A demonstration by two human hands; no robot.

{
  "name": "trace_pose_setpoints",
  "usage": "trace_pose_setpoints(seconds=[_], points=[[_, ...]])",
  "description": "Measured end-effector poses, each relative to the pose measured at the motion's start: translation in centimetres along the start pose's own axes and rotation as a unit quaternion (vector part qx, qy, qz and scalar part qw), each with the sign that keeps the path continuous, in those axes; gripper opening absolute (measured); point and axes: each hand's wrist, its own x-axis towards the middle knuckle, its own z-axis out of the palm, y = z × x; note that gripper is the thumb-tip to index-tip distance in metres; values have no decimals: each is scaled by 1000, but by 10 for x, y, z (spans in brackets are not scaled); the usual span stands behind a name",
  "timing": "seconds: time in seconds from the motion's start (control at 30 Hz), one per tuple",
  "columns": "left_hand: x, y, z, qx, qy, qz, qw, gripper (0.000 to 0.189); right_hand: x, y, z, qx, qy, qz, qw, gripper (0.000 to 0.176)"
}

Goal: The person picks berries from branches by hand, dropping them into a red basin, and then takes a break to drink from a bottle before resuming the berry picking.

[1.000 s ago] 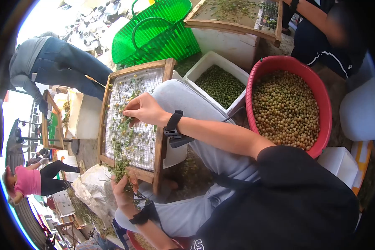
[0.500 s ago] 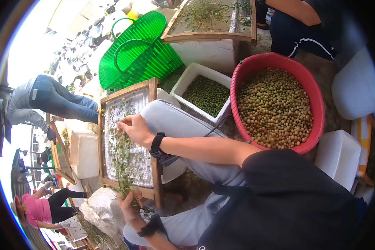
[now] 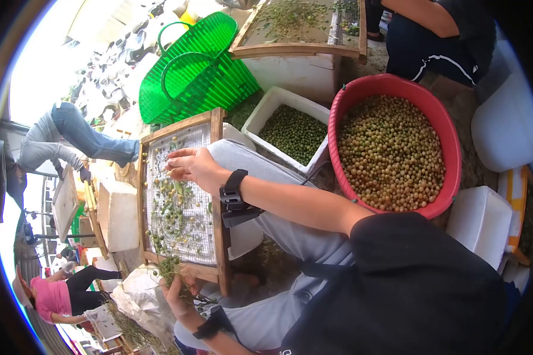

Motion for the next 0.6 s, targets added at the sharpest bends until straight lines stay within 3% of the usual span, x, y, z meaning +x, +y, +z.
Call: trace_pose_setpoints(seconds=[0.1,0.2,0.3,0.4,0.5,0.53,0.6], points=[[-3,4,1,1,22,5,1000,17,2,-10,-5,65,-18,-11,998,26],[1,3,-4,-4,-3,28,1000,18,16,-31,-16,281,90,-123,948,20],[-6,12,12,4,46,19,999,21,11,-55,-25,364,158,-133,908,28],[0,6,-1,22,-27,47,998,26,10,-32,-23,182,136,-119,966,32],[3,8,6,20,7,39,999,27,-5,-20,1,-49,7,-37,998,28],[4,8,9,12,17,46,999,28,-9,-12,8,-162,-34,-19,986,29],[6,7,15,-7,38,60,997,29,-15,11,15,-386,-147,-78,907,28]])
